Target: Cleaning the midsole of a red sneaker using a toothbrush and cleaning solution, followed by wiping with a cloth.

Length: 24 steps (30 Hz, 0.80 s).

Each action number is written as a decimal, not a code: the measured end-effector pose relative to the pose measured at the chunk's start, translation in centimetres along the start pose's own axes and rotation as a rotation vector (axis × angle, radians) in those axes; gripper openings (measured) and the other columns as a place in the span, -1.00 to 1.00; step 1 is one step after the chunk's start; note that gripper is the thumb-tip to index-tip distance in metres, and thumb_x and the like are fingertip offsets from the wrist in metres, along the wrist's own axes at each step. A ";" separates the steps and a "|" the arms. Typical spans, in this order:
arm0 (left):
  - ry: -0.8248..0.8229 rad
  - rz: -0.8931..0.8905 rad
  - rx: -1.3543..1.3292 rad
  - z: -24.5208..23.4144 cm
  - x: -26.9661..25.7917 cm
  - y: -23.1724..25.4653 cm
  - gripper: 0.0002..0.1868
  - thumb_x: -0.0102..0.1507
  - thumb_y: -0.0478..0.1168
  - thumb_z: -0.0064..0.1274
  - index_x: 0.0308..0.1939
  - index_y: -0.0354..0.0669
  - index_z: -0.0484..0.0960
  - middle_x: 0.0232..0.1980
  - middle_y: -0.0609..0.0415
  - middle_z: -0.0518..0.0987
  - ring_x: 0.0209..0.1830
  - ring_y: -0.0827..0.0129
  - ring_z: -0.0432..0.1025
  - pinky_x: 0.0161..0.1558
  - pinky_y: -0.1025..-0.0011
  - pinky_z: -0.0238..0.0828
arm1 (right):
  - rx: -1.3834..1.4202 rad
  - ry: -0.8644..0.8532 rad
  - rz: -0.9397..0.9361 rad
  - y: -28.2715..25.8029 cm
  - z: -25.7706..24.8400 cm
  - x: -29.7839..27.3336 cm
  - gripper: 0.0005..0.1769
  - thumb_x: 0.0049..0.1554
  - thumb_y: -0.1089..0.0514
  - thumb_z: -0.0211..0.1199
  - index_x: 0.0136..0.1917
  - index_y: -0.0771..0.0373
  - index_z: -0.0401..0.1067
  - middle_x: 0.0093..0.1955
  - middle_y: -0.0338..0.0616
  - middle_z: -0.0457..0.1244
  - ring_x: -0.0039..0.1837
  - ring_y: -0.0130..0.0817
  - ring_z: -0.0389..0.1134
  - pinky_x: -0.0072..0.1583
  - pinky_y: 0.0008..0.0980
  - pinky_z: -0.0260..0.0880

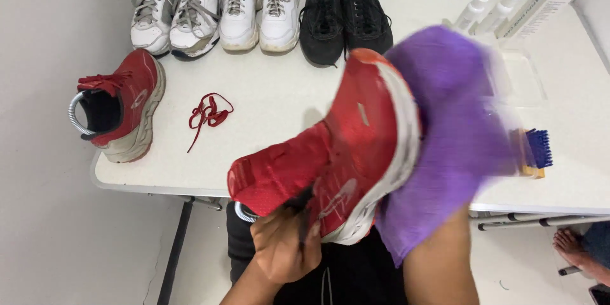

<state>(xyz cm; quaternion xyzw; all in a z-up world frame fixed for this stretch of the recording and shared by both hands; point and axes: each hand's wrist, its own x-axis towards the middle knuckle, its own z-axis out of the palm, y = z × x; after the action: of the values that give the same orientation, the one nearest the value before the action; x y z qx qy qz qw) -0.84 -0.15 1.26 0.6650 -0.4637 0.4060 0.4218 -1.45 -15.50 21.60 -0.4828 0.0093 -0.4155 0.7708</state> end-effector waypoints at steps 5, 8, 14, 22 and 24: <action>-0.010 0.114 -0.069 -0.2 2.3 -1.2 -0.82 0.29 -0.30 0.08 -0.29 -0.44 0.56 -0.46 -0.05 0.57 -0.62 0.23 0.45 -0.52 0.39 0.45 | -0.768 -0.222 0.048 1.7 -6.4 -0.3 -0.31 0.18 -0.23 0.12 0.41 0.23 0.26 0.14 -0.18 0.20 0.12 -0.42 0.21 0.15 -0.45 0.27; 0.018 0.155 -0.031 -0.2 3.5 -2.0 -0.80 0.27 -0.26 0.14 -0.32 -0.41 0.60 -0.48 -0.01 0.59 -0.61 0.28 0.50 -0.51 0.43 0.50 | -1.024 -0.131 0.025 2.9 -6.8 -0.2 -0.56 0.26 -0.22 0.06 0.15 0.13 0.46 -0.29 -0.40 0.20 -0.21 -0.56 0.15 -0.14 -0.45 0.20; 0.087 0.238 -0.038 0.7 4.1 -1.8 -0.88 0.16 -0.49 0.21 -0.37 -0.40 0.54 -0.53 0.02 0.57 -0.65 0.39 0.46 -0.52 0.52 0.49 | -1.081 -0.006 -0.182 5.3 -9.0 -0.5 -0.45 0.44 -0.09 -0.09 -0.35 0.15 0.01 -0.43 -0.37 -0.12 -0.32 -0.49 -0.11 -0.24 -0.30 -0.13; 0.128 0.221 0.062 0.6 -1.4 -2.3 -0.79 0.08 -0.29 0.31 -0.41 -0.25 0.54 -0.42 -0.04 0.61 -0.45 0.21 0.54 -0.28 0.14 0.55 | -0.733 0.322 0.019 6.1 -9.9 -0.9 -0.39 0.32 -0.17 0.14 -0.44 -0.05 -0.05 -0.46 -0.52 -0.16 -0.35 -0.63 -0.18 -0.28 -0.42 -0.23; -0.083 -0.335 0.103 -0.6 -4.3 -1.4 -0.57 0.27 0.02 -0.01 -0.52 -0.24 0.65 -0.45 0.01 0.67 -0.47 0.16 0.61 -0.35 0.34 0.51 | -0.715 0.254 0.011 6.1 -9.9 -1.2 -0.47 0.32 -0.16 0.13 -0.34 -0.02 -0.04 -0.42 -0.49 -0.12 -0.35 -0.63 -0.16 -0.28 -0.44 -0.20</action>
<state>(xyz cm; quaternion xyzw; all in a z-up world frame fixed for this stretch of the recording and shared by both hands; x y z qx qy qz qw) -0.58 1.90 -2.81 0.7699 -0.3420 0.3252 0.4295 -2.46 -20.86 11.32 -0.6660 0.2520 -0.4384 0.5485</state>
